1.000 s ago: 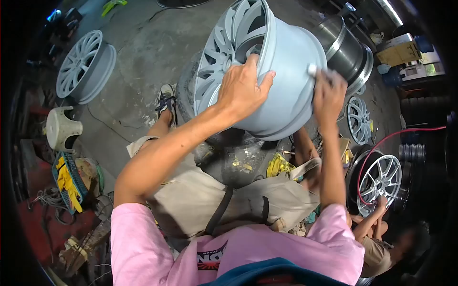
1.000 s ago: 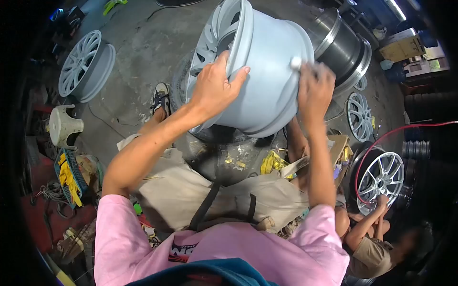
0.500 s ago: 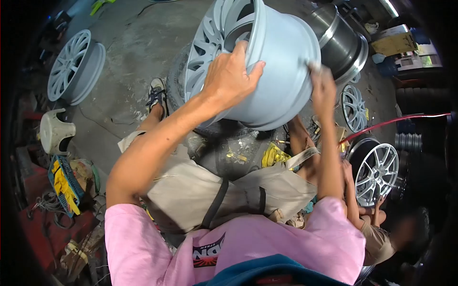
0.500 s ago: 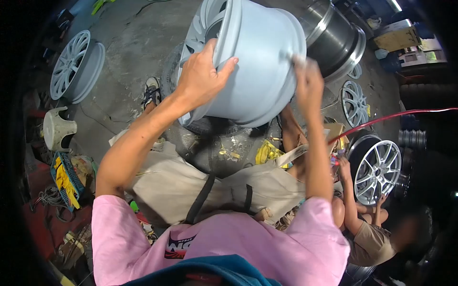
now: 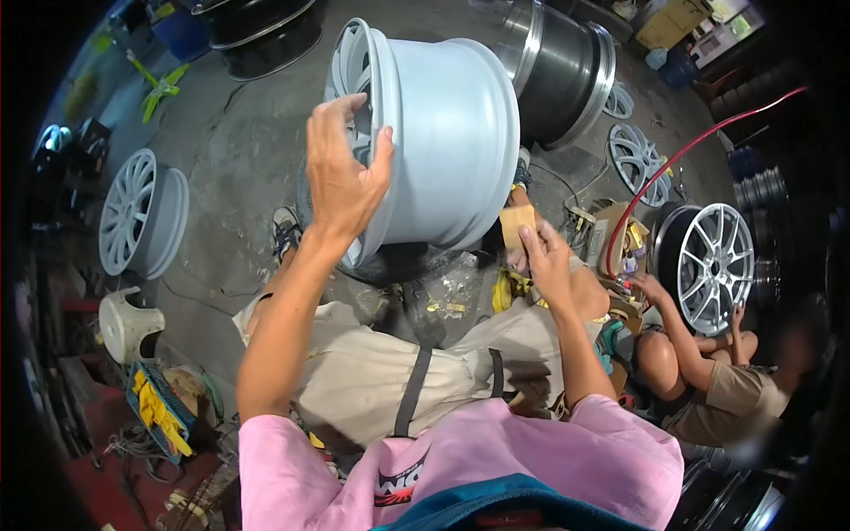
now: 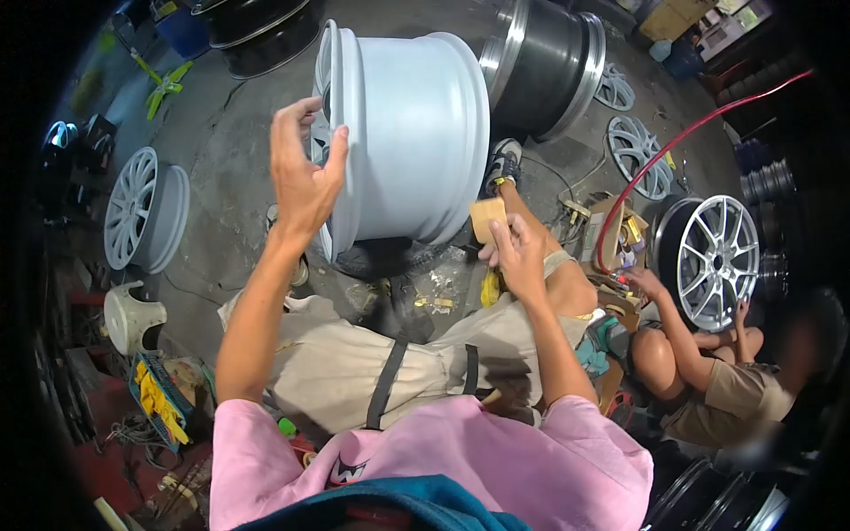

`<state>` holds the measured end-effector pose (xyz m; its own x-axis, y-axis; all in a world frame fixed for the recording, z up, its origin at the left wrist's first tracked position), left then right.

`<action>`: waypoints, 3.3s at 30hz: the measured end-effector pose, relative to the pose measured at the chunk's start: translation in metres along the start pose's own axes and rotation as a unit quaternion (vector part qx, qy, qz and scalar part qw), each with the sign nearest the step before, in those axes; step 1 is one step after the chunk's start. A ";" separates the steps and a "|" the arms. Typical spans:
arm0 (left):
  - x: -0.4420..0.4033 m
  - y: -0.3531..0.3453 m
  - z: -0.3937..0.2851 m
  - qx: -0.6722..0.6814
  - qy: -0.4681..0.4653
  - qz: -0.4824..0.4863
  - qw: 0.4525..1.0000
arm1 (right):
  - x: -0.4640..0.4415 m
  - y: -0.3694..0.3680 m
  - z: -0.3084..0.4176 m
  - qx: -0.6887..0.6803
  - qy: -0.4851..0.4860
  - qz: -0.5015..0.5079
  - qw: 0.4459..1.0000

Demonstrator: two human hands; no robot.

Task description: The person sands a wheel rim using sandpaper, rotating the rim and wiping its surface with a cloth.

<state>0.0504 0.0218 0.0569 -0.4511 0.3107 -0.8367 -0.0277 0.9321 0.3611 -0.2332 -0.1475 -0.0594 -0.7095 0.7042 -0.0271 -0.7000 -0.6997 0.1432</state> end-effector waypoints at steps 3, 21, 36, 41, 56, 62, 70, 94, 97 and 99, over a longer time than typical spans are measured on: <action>-0.006 0.018 -0.024 0.001 -0.025 -0.043 0.999 | -0.011 -0.019 0.034 -0.059 0.042 -0.008 0.997; -0.015 0.016 -0.030 0.108 0.062 0.058 0.990 | -0.083 -0.083 0.091 0.233 0.383 -0.099 0.888; 0.020 -0.024 0.003 0.117 0.307 0.184 0.926 | -0.335 -0.156 0.111 0.300 0.293 -0.017 0.907; 0.021 -0.024 0.001 0.130 0.317 0.159 0.926 | -0.198 -0.180 0.131 0.085 0.300 -0.070 0.947; 0.031 -0.027 0.013 0.231 0.342 0.144 0.899 | -0.264 -0.215 0.155 0.014 0.433 -0.077 0.898; 0.034 -0.024 0.014 0.307 0.351 0.153 0.871 | -0.086 -0.196 0.097 0.092 0.533 -0.121 0.832; 0.029 -0.027 0.009 0.212 0.296 0.123 0.923 | -0.339 -0.214 0.145 0.204 0.361 0.000 0.910; 0.034 -0.031 0.016 0.085 0.284 0.156 0.942 | -0.202 -0.168 0.105 0.273 0.403 -0.092 0.869; 0.036 -0.029 0.009 0.113 0.277 0.166 0.940 | -0.123 -0.145 0.053 0.194 0.537 -0.194 0.798; 0.036 -0.029 0.009 0.127 0.285 0.169 0.935 | -0.092 -0.114 0.030 0.268 0.568 -0.110 0.770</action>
<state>0.0434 0.0075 0.0126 -0.7997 0.5130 -0.3119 0.3820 0.8356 0.3948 -0.0858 -0.1290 -0.0432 -0.4056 0.0253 -0.9137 -0.8950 -0.2140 0.3914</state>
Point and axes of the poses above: each hand's wrist, its own x-axis away from the middle knuckle, its own y-axis out of the back of the hand, z = x × y, the point moved 3 cm from there along -x, towards the middle knuckle, and after that the axes turned 6 degrees about y, right-handed, at the moved point
